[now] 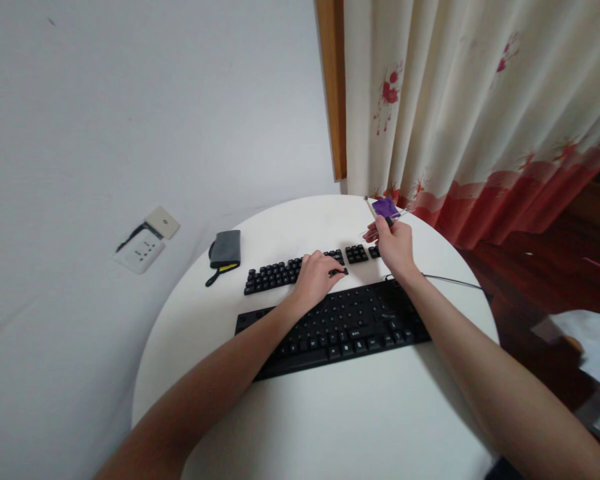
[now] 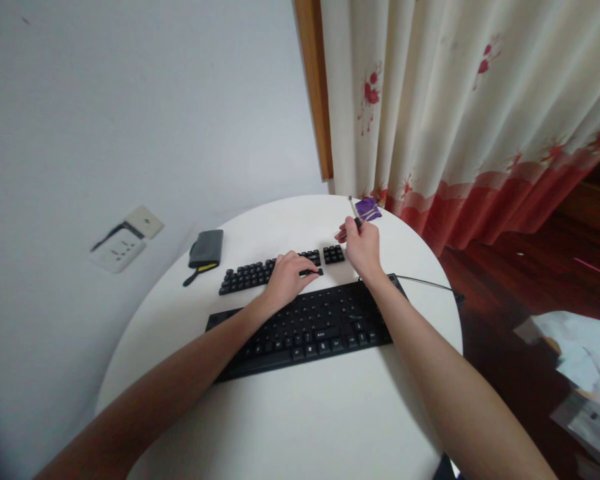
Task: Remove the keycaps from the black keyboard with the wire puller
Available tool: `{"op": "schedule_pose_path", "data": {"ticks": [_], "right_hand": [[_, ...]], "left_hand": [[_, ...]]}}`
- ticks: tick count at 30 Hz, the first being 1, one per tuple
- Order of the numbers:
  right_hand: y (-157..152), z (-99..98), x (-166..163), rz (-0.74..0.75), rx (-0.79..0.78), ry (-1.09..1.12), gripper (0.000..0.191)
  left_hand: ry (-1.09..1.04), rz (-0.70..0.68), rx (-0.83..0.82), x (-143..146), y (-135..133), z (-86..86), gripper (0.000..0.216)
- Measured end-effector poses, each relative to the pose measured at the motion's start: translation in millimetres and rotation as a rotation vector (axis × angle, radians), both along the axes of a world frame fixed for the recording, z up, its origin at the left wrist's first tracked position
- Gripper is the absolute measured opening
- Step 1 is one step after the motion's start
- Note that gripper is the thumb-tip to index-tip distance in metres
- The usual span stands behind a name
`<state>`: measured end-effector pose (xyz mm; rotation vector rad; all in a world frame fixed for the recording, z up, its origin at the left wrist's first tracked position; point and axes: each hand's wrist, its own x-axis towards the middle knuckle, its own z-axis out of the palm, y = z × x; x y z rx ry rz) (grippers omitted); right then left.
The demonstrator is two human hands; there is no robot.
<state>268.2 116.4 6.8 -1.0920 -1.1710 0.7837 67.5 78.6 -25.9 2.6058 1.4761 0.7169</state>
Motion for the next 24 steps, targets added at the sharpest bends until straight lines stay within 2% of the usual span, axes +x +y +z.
{"op": "schedule_pose_path", "data": {"ticks": [24], "right_hand": [[-2.0,2.5,-1.1,0.0,0.006,0.003,0.039]], "left_hand": [[0.04,0.065,0.043,-0.9,1.7,1.2,0.008]]}}
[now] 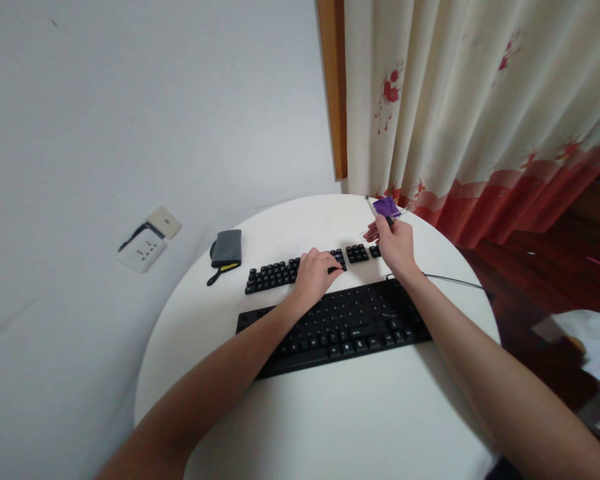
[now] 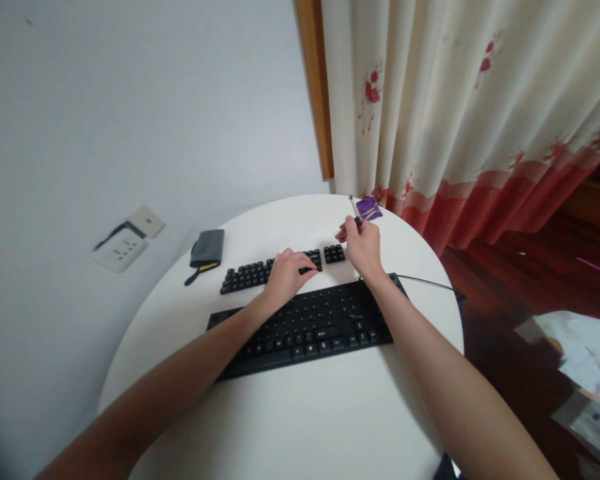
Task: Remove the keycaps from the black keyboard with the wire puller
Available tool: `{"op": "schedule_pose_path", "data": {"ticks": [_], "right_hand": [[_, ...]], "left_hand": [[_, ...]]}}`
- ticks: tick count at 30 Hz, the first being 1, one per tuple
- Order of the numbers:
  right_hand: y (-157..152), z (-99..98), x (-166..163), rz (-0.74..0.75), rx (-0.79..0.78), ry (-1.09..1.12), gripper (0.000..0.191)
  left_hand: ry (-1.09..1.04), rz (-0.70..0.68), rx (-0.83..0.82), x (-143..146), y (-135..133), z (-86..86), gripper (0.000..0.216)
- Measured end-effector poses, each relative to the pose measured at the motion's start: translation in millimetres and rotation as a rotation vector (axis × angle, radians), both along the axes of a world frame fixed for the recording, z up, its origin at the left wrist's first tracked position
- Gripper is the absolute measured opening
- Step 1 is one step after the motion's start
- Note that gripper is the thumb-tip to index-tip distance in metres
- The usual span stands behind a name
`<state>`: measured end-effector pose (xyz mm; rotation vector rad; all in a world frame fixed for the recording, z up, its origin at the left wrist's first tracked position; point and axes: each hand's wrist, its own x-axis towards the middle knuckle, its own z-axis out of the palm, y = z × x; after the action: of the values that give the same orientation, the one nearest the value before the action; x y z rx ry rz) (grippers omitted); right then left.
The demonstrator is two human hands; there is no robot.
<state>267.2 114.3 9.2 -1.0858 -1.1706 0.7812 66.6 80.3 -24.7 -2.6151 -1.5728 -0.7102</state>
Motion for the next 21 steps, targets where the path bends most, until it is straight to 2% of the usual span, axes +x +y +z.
{"op": "schedule_pose_path", "data": {"ticks": [3,8,21], "right_hand": [[0.4,-0.3,0.5,-0.005,-0.003,0.001,0.039],[0.7,0.8,1.4,-0.008,0.001,0.017,0.039],[2.8,-0.9,3.6,-0.01,0.013,0.053,0.043]], "left_hand": [[-0.025,0.023,0.003,1.5,-1.8,2.6,0.008],[-0.06,0.062,0.029,3.8,-4.0,5.5,0.023],[-0.071,0.042,0.026,3.3,-4.8,5.2,0.04]]}}
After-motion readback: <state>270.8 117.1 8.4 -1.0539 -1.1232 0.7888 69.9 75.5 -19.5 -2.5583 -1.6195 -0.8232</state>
